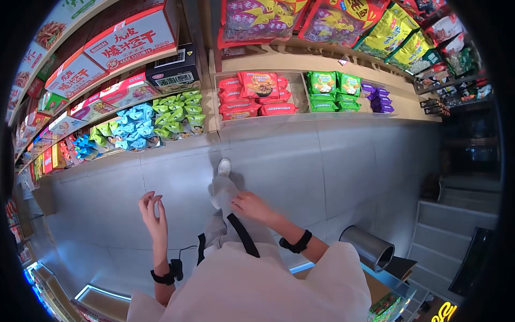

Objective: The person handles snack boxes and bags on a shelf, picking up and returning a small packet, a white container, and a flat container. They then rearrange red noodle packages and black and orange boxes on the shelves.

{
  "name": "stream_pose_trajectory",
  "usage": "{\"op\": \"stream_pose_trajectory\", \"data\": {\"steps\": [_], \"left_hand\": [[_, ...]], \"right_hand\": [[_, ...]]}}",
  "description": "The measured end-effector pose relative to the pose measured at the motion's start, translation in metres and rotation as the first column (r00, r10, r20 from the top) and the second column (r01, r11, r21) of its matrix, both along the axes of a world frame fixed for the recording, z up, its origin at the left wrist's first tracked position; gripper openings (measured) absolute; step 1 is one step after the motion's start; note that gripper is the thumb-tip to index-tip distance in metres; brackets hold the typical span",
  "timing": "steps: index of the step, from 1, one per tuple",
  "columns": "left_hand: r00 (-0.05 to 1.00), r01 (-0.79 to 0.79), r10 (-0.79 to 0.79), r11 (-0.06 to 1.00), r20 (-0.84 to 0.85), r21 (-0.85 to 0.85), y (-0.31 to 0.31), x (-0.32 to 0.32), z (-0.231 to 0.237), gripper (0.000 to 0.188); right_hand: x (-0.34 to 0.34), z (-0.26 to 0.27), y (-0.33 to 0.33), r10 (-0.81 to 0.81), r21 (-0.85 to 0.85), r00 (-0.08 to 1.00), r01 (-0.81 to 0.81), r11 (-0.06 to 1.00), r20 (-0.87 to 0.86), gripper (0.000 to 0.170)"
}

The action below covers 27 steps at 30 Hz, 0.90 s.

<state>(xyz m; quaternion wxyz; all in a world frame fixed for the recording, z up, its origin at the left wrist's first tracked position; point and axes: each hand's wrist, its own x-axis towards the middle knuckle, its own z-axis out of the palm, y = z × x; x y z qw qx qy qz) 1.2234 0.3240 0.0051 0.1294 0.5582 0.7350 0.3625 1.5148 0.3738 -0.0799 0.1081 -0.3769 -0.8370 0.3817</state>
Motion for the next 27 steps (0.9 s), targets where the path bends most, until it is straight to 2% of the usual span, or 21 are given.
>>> {"op": "stream_pose_trajectory", "data": {"steps": [4, 7, 10, 13, 16, 19, 22, 25, 27], "left_hand": [[0.997, 0.028, -0.024, 0.998, 0.075, -0.055, -0.016, 0.031, -0.009, 0.012], [0.997, 0.066, -0.063, 0.994, 0.034, -0.084, -0.013, 0.045, -0.005, 0.013], [0.999, 0.024, -0.02, 0.996, 0.046, -0.091, -0.008, 0.057, -0.016, 0.012], [0.998, -0.002, 0.013, 0.986, 0.064, -0.166, 0.001, 0.075, -0.023, 0.013], [0.997, 0.022, -0.004, 0.968, 0.073, -0.251, 0.023, 0.099, -0.045, 0.014], [0.991, 0.069, -0.033, 0.96, 0.133, -0.273, 0.065, 0.139, -0.06, 0.017], [0.989, 0.107, -0.074, 0.954, 0.126, -0.279, 0.121, 0.183, -0.068, 0.018], [0.982, 0.136, -0.105, 0.97, 0.156, -0.204, 0.168, 0.215, -0.083, 0.021], [0.979, 0.13, -0.101, 0.978, 0.176, -0.164, 0.194, 0.231, -0.091, 0.022]], "right_hand": [[0.029, 0.0, -0.029, 0.009, -0.102, 0.993, 0.003, 0.995, 0.12, 0.017], [0.049, -0.02, -0.035, -0.027, -0.112, 0.993, 0.04, 0.993, 0.119, 0.019], [0.064, -0.045, -0.019, -0.113, -0.118, 0.992, 0.12, 0.986, 0.059, 0.017], [0.077, -0.071, 0.016, -0.113, -0.058, 0.994, 0.113, 0.992, 0.014, 0.017], [0.085, -0.072, 0.059, -0.157, -0.014, 0.984, 0.158, 0.987, 0.083, 0.018], [0.103, -0.075, 0.105, -0.163, -0.085, 0.986, 0.16, 0.983, -0.032, 0.017], [0.13, -0.085, 0.152, -0.251, -0.067, 0.964, 0.245, 0.967, -0.092, 0.017], [0.158, -0.094, 0.205, -0.311, -0.045, 0.948, 0.309, 0.95, -0.072, 0.015], [0.171, -0.096, 0.238, -0.439, -0.202, 0.89, 0.411, 0.889, -0.122, 0.017]]}}
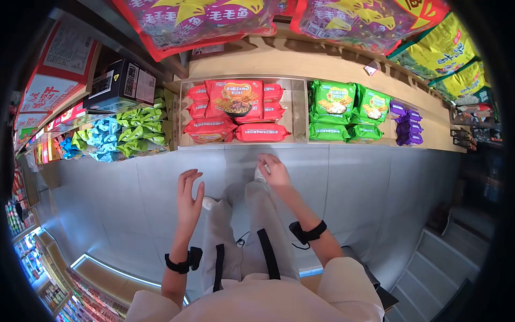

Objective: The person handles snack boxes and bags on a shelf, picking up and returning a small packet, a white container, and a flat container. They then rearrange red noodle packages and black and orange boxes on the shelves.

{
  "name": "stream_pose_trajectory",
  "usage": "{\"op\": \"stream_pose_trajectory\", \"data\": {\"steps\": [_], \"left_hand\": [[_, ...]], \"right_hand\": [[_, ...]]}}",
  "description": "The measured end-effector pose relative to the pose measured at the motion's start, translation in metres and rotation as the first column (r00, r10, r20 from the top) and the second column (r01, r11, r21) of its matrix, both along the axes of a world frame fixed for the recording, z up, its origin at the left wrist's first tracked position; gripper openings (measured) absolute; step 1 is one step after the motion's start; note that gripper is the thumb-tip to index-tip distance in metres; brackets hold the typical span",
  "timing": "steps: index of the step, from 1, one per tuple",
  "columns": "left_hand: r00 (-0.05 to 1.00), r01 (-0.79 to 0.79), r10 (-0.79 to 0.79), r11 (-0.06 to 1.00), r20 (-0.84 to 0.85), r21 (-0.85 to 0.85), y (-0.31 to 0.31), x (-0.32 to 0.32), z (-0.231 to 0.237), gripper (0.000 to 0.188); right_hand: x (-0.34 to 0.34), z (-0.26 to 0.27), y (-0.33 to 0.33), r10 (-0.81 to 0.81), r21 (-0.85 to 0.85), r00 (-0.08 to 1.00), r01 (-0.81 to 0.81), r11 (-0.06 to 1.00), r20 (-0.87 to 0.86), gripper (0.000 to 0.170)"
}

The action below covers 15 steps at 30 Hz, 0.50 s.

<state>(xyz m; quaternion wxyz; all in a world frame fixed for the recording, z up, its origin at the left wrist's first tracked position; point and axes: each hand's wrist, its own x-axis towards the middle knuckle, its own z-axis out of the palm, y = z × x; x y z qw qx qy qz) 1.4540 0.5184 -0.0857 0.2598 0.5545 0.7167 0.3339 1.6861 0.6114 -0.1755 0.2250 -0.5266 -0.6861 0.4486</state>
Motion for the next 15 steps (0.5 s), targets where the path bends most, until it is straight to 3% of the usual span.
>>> {"op": "stream_pose_trajectory", "data": {"steps": [4, 7, 8, 11, 14, 15], "left_hand": [[0.981, -0.089, 0.083, 0.996, 0.174, 0.028, 0.052, 0.012, -0.016, 0.024], [0.934, -0.15, 0.141, 0.989, 0.329, 0.0, 0.08, 0.006, -0.051, 0.023], [0.904, -0.176, 0.176, 0.984, 0.389, -0.037, 0.089, 0.002, -0.063, 0.023], [0.881, -0.256, 0.231, 0.967, 0.412, 0.006, 0.114, -0.004, -0.077, 0.027], [0.889, -0.264, 0.221, 0.963, 0.401, 0.054, 0.132, -0.011, -0.088, 0.035], [0.887, -0.255, 0.216, 0.966, 0.409, 0.042, 0.138, -0.012, -0.093, 0.036]], "right_hand": [[0.007, 0.004, 0.054, -0.176, -0.127, 0.968, 0.154, 0.98, -0.181, 0.022], [-0.002, 0.001, 0.085, -0.294, -0.103, 0.901, 0.276, 0.956, -0.318, 0.024], [-0.008, 0.002, 0.093, -0.29, 0.002, 0.91, 0.304, 0.953, -0.296, 0.025], [-0.024, -0.006, 0.108, -0.355, -0.025, 0.897, 0.362, 0.932, -0.264, 0.029], [-0.032, -0.032, 0.113, -0.461, -0.349, 0.794, 0.333, 0.876, -0.397, 0.041], [-0.036, -0.033, 0.114, -0.472, -0.384, 0.799, 0.331, 0.862, -0.373, 0.043]]}}
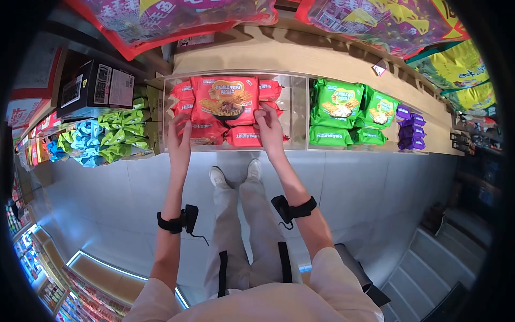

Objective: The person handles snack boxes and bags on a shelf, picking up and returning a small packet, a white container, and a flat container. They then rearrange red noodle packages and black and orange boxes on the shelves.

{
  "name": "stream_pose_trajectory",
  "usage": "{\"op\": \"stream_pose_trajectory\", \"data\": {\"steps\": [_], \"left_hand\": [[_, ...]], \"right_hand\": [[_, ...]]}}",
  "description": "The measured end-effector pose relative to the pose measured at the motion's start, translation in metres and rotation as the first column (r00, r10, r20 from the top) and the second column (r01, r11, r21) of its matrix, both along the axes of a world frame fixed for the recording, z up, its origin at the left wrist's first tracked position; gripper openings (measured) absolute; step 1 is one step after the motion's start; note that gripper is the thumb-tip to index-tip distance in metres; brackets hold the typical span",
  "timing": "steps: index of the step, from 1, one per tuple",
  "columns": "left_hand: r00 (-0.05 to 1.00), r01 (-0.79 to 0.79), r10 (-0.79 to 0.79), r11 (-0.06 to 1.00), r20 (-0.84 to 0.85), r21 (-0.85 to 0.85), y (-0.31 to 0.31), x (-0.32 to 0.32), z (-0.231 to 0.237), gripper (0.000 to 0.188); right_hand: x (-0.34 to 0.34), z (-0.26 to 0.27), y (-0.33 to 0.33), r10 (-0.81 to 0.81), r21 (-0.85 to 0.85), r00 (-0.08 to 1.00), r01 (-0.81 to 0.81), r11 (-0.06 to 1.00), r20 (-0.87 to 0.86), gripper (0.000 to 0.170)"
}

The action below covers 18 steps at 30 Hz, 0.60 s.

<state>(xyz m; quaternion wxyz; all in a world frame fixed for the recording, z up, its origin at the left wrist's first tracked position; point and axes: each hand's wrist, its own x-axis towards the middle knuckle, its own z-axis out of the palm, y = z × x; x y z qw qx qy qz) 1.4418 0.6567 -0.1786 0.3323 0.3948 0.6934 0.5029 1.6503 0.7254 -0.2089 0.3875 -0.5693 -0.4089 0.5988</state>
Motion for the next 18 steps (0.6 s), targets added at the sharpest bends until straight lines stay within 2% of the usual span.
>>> {"op": "stream_pose_trajectory", "data": {"steps": [2, 3, 6, 7, 10, 11, 14, 15, 17, 18], "left_hand": [[1.0, 0.021, -0.02, 1.0, 0.019, -0.02, 0.011, -0.002, -0.006, 0.038], [0.998, 0.031, -0.03, 0.999, 0.056, -0.019, 0.016, -0.001, -0.016, 0.04], [0.999, 0.04, -0.04, 0.998, 0.008, -0.04, 0.025, 0.015, -0.029, 0.038], [0.99, 0.055, -0.049, 0.998, -0.134, 0.037, 0.027, 0.023, -0.022, 0.036], [0.992, 0.029, -0.016, 0.995, -0.128, 0.1, 0.029, 0.037, 0.005, 0.036], [0.991, 0.041, -0.023, 0.989, -0.13, 0.139, 0.034, 0.039, 0.011, 0.035], [0.977, 0.15, -0.127, 0.98, -0.168, 0.13, 0.065, 0.033, 0.021, 0.036], [0.992, 0.129, -0.127, 0.983, -0.018, 0.128, 0.08, 0.035, 0.024, 0.036], [0.954, 0.088, -0.118, 0.989, 0.277, 0.119, 0.111, 0.041, 0.027, 0.036], [0.944, 0.087, -0.112, 0.992, 0.311, 0.094, 0.122, 0.042, 0.025, 0.037]], "right_hand": [[-0.008, 0.005, 0.001, 0.011, -0.085, 1.0, -0.01, 0.996, 0.008, 0.045], [-0.012, 0.007, 0.001, 0.028, -0.069, 0.999, -0.026, 0.997, 0.036, 0.046], [-0.02, 0.009, -0.003, 0.094, -0.018, 0.995, -0.094, 0.995, 0.027, 0.048], [-0.021, 0.009, -0.004, 0.128, -0.046, 0.99, -0.125, 0.991, 0.054, 0.048], [-0.028, 0.019, -0.01, -0.083, 0.133, 0.993, 0.095, 0.987, -0.089, 0.048], [-0.023, 0.024, -0.004, -0.076, 0.191, 0.993, 0.093, 0.977, -0.093, 0.048], [-0.007, 0.045, 0.027, -0.055, 0.322, 0.996, 0.03, 0.946, 0.067, 0.044], [-0.004, 0.048, 0.04, -0.067, 0.314, 0.992, 0.029, 0.949, 0.111, 0.042], [-0.001, 0.051, 0.067, -0.09, 0.302, 0.977, 0.028, 0.953, 0.194, 0.038], [-0.002, 0.05, 0.078, -0.114, 0.296, 0.976, 0.055, 0.954, 0.188, 0.037]]}}
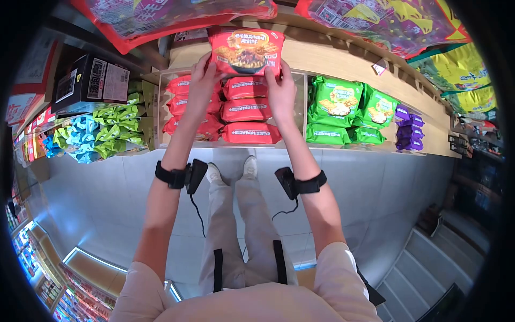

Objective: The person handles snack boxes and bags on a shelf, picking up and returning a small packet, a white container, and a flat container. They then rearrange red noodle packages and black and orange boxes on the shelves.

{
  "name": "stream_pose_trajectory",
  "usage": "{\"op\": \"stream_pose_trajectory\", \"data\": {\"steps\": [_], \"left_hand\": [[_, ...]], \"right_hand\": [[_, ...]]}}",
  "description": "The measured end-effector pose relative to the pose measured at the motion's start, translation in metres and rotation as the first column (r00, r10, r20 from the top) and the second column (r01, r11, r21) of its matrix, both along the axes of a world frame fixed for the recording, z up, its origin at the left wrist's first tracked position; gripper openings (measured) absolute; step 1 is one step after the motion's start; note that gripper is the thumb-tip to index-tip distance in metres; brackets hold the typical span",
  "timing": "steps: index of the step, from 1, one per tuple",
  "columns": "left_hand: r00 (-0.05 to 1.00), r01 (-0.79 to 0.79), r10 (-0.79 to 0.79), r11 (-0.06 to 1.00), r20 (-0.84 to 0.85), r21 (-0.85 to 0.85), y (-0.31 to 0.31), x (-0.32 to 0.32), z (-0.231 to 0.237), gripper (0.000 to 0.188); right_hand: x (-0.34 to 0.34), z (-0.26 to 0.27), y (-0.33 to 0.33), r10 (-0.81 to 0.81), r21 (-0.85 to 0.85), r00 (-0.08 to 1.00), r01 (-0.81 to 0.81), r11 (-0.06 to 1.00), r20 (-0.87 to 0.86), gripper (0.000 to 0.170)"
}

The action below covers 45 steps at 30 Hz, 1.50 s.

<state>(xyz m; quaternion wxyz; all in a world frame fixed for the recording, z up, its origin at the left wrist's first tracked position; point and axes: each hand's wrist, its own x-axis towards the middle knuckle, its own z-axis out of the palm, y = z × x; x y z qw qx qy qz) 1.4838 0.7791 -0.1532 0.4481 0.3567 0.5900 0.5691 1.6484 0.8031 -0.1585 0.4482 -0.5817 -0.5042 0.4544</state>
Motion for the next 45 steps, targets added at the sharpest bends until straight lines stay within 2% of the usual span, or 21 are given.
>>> {"op": "stream_pose_trajectory", "data": {"steps": [2, 3, 6, 7, 9, 10, 12, 14, 16, 17, 18, 21, 23, 26, 29, 32, 35, 38, 41, 44, 45], "left_hand": [[0.998, 0.005, -0.001, 0.998, 0.065, -0.059, 0.02, 0.003, -0.005, 0.04], [0.988, 0.02, -0.016, 0.999, 0.152, -0.026, 0.027, 0.002, -0.01, 0.043], [0.955, 0.002, 0.001, 1.0, 0.295, -0.011, 0.024, -0.001, -0.026, 0.046], [0.964, -0.013, 0.015, 1.0, 0.265, -0.007, 0.018, -0.003, -0.029, 0.046], [0.998, -0.053, 0.053, 0.998, -0.016, -0.034, -0.005, -0.007, -0.031, 0.044], [0.985, -0.075, 0.068, 0.996, -0.158, -0.041, -0.019, -0.009, -0.03, 0.043], [0.975, -0.087, 0.082, 0.996, -0.209, -0.017, -0.055, -0.011, -0.026, 0.037], [0.958, -0.087, 0.07, 0.995, -0.278, -0.05, -0.09, -0.011, -0.012, 0.03], [0.924, -0.107, 0.094, 0.994, -0.371, -0.012, -0.124, -0.01, -0.007, 0.024], [0.961, -0.132, 0.114, 0.99, -0.251, -0.057, -0.141, -0.007, -0.002, 0.021], [0.982, -0.15, 0.137, 0.983, -0.127, -0.103, -0.156, -0.004, 0.002, 0.02], [0.981, -0.193, 0.188, 0.97, -0.048, -0.15, -0.193, 0.006, 0.005, 0.017], [0.984, -0.177, 0.167, 0.968, -0.066, -0.177, -0.206, 0.012, 0.008, 0.016], [0.986, -0.161, 0.151, 0.967, -0.063, -0.198, -0.209, 0.016, 0.01, 0.015], [0.989, -0.148, 0.143, 0.976, -0.038, -0.162, -0.197, 0.014, 0.008, 0.015], [0.989, -0.146, 0.143, 0.984, -0.037, -0.105, -0.182, 0.008, 0.018, 0.015], [0.99, -0.141, 0.139, 0.986, -0.03, -0.084, -0.175, 0.002, 0.022, 0.015], [0.992, -0.123, 0.123, 0.988, -0.004, -0.097, -0.178, 0.0, 0.02, 0.015], [0.991, -0.105, 0.113, 0.988, 0.068, -0.116, -0.184, 0.001, 0.014, 0.016], [0.981, -0.02, 0.042, 0.993, 0.189, -0.118, -0.189, 0.0, 0.017, 0.019], [0.974, 0.018, 0.009, 0.993, 0.227, -0.116, -0.19, 0.001, 0.02, 0.022]], "right_hand": [[-0.003, -0.004, 0.018, -0.051, -0.017, 0.999, 0.05, 0.999, -0.014, 0.035], [-0.002, -0.007, 0.027, -0.055, -0.05, 0.992, 0.061, 0.997, 0.116, 0.036], [0.0, -0.018, 0.033, -0.055, -0.004, 0.998, 0.055, 0.998, -0.01, 0.037], [0.002, -0.02, 0.031, -0.082, 0.053, 0.995, 0.08, 0.995, 0.05, 0.037], [0.008, -0.02, 0.019, -0.146, 0.171, 0.976, 0.117, 0.978, 0.163, 0.036], [0.013, -0.017, 0.008, -0.101, 0.182, 0.971, 0.061, 0.981, 0.215, 0.035], [0.024, -0.007, -0.022, -0.012, 0.198, 0.948, -0.054, 0.979, 0.32, 0.034], [0.038, -0.008, -0.049, 0.321, 0.098, 0.81, -0.417, 0.904, 0.491, 0.035], [0.046, -0.018, -0.067, 0.436, 0.091, 0.683, -0.59, 0.802, 0.586, 0.038], [0.048, -0.022, -0.072, 0.484, 0.079, 0.608, -0.67, 0.738, 0.629, 0.04], [0.046, -0.022, -0.072, 0.505, 0.064, 0.583, -0.692, 0.719, 0.636, 0.042], [0.045, -0.023, -0.075, 0.55, -0.006, 0.477, -0.752, 0.659, 0.686, 0.047], [0.044, -0.03, -0.074, 0.556, -0.072, 0.365, -0.787, 0.613, 0.747, 0.052], [0.035, -0.038, -0.065, 0.554, -0.202, 0.136, -0.839, 0.505, 0.821, 0.054], [0.026, -0.058, -0.063, 0.418, -0.216, -0.003, -0.859, 0.464, 0.909, 0.053], [0.022, -0.052, -0.06, 0.474, -0.28, -0.053, -0.862, 0.423, 0.879, 0.05], [0.03, -0.035, -0.057, 0.539, -0.265, 0.031, -0.846, 0.462, 0.842, 0.051], [0.04, -0.008, -0.061, 0.512, -0.261, 0.059, -0.808, 0.529, 0.857, 0.054], [0.052, 0.037, -0.067, 0.394, -0.09, 0.185, -0.805, 0.586, 0.9, 0.053], [0.052, 0.092, -0.078, 0.429, -0.073, 0.432, -0.632, 0.771, 0.793, 0.05], [0.052, 0.099, -0.08, 0.475, -0.097, 0.577, -0.564, 0.82, 0.664, 0.048]]}}
